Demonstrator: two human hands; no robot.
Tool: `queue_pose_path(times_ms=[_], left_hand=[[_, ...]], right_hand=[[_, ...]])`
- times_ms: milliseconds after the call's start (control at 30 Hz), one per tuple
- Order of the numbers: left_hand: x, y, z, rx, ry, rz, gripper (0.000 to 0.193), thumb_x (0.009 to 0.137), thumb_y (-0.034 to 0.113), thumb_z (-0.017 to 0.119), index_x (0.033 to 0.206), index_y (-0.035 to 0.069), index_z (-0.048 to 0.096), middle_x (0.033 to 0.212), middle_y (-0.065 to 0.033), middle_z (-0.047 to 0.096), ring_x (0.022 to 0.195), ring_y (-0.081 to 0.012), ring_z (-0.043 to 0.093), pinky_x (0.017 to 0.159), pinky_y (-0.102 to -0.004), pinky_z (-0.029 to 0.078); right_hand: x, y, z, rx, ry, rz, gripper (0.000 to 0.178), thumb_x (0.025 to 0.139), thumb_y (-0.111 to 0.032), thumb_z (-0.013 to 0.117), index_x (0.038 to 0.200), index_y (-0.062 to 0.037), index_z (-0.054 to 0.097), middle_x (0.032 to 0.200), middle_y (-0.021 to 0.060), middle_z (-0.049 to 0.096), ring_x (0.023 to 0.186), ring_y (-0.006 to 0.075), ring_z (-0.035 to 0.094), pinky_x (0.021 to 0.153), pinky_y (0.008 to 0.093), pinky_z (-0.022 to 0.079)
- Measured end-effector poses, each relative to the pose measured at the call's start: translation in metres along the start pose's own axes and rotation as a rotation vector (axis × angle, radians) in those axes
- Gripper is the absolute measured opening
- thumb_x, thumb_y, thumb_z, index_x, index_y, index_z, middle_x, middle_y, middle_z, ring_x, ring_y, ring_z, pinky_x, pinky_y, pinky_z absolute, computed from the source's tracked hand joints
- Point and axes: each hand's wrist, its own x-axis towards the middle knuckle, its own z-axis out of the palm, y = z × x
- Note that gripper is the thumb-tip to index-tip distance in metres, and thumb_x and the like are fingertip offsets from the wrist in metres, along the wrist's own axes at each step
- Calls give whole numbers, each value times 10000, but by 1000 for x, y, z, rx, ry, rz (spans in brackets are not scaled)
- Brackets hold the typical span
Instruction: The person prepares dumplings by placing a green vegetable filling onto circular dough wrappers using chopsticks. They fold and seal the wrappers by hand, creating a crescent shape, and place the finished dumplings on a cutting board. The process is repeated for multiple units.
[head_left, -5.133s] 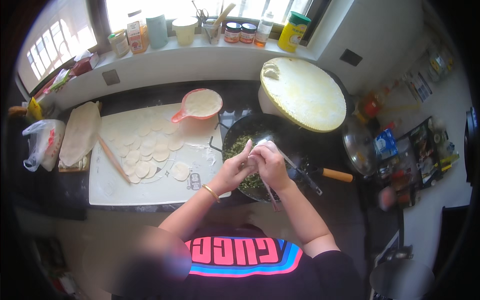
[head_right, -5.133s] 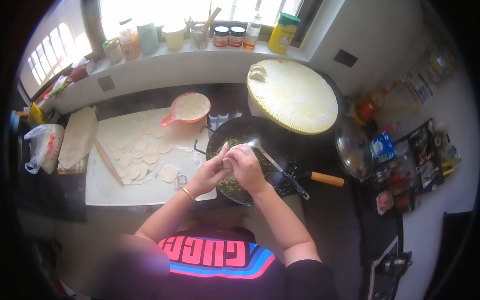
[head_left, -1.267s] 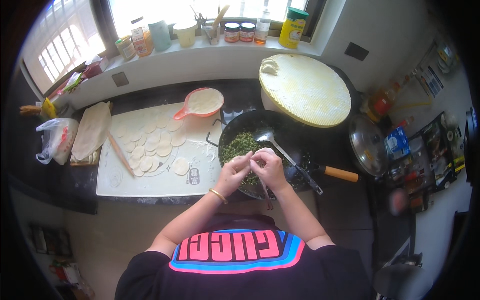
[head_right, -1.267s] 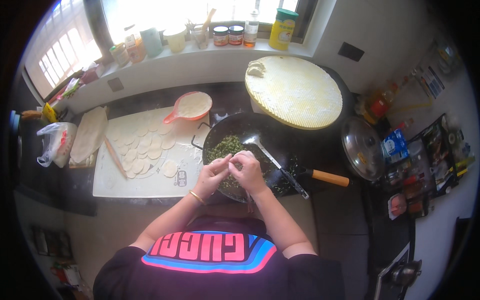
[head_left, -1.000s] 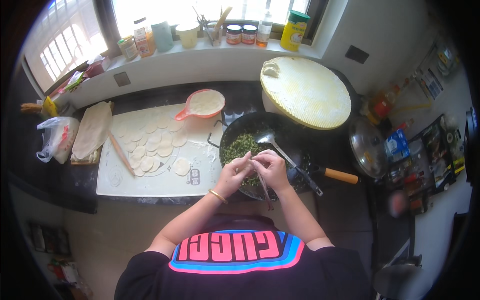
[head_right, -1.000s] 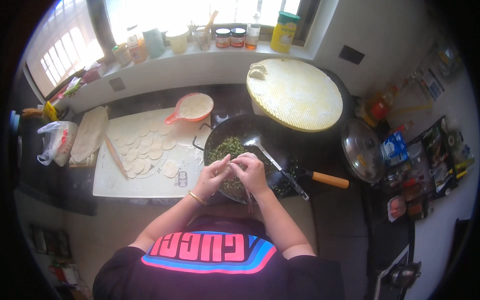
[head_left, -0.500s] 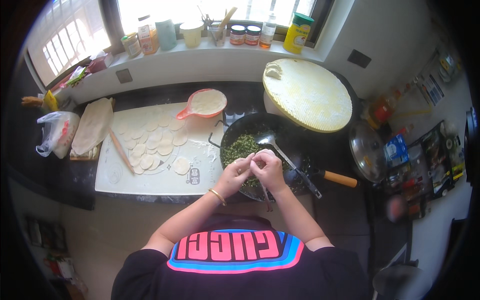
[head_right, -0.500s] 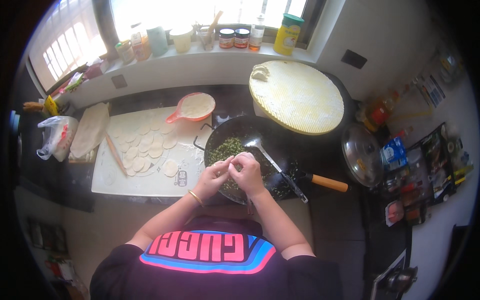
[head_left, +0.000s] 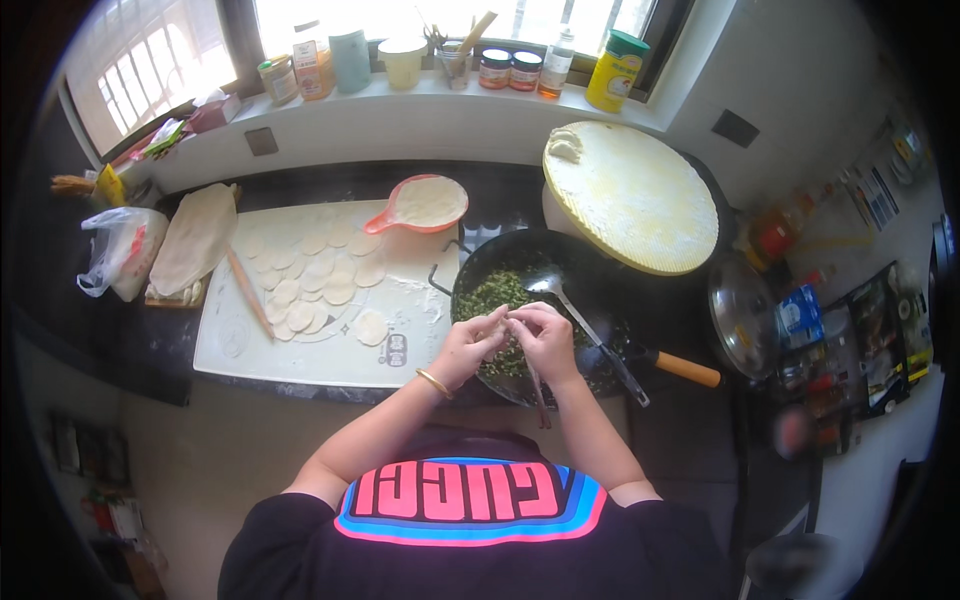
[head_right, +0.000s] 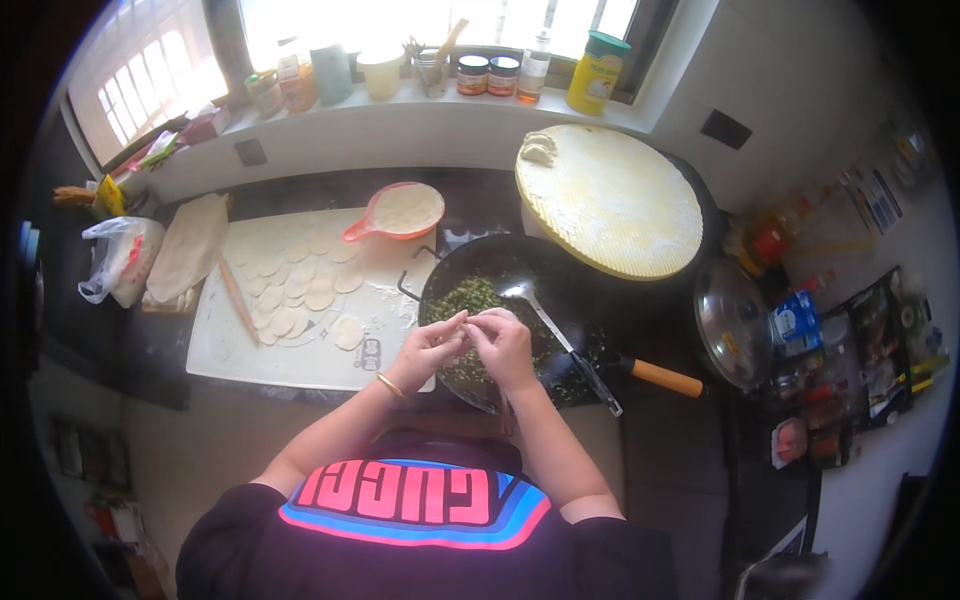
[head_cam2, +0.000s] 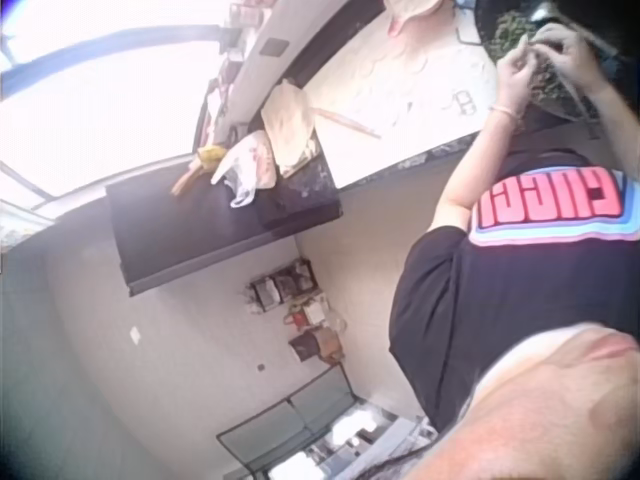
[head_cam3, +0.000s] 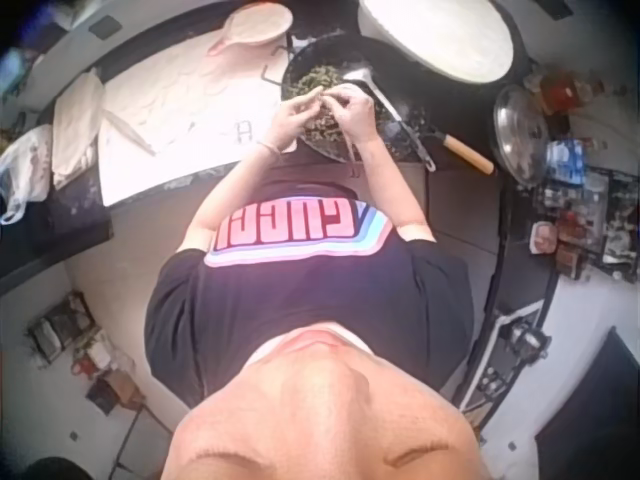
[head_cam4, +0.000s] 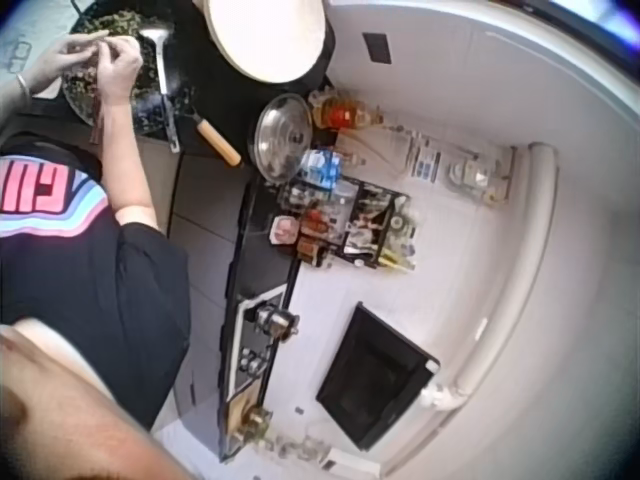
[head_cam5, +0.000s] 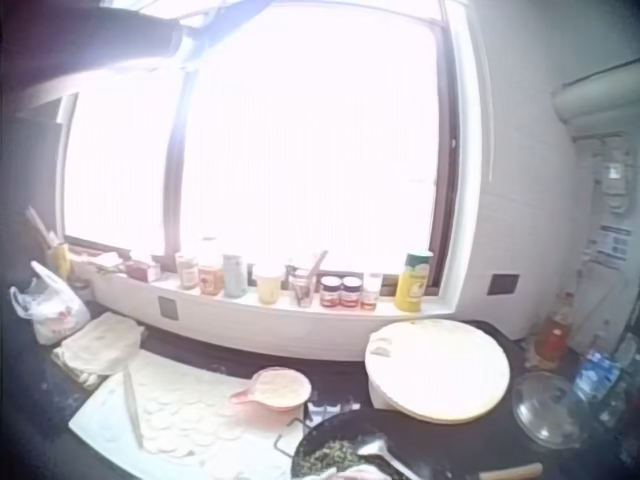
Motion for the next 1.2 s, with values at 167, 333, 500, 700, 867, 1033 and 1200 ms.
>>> queue_pose_path(times_ms=[167,333,500,700,867,1033,1200], left_hand=[[-2,9,5,-13,-41,-24,432,895,131,543,1308,39,458,861,19,574,664,-30,454,576,-164,368],[0,9,-1,-93,-86,-85,426,886,121,551,1289,11,469,865,12,574,647,-36,458,578,-167,373],[4,7,-14,-33,-110,-116,425,822,111,628,1217,-2,521,892,-23,599,738,-71,578,645,-187,457],[17,31,-144,50,225,-94,425,731,9,649,1145,19,556,913,-61,610,776,-114,590,702,-237,499],[60,-22,-208,857,150,-228,312,693,-11,635,1004,6,631,958,-142,642,819,-223,623,730,-294,506],[104,-43,-214,1149,-46,-77,284,688,15,637,969,49,652,994,-197,627,904,-350,602,801,-365,485],[109,-37,-229,1382,-63,89,288,693,32,656,979,60,642,972,-169,611,934,-333,573,830,-380,460]], right_hand=[[5,9,2,-152,-71,-63,90,717,-64,667,727,15,625,757,80,606,645,135,572,564,249,444],[5,21,11,-151,-59,-78,98,720,-73,658,738,5,603,716,72,593,633,132,559,564,263,440],[-1,23,15,-39,-81,47,98,765,-84,657,752,2,613,708,57,598,626,108,555,576,255,443],[-9,20,2,-65,-47,173,121,787,-119,650,779,1,637,726,99,609,642,175,593,605,285,465],[-14,18,3,-86,-89,213,126,788,-127,652,780,-2,638,711,87,612,610,149,576,591,273,461],[-26,27,-4,-143,-120,209,121,786,-118,655,780,1,637,704,75,611,616,132,575,582,263,459],[-30,24,-7,-147,-96,255,116,779,-111,664,770,0,633,688,66,597,601,121,561,567,258,448]])
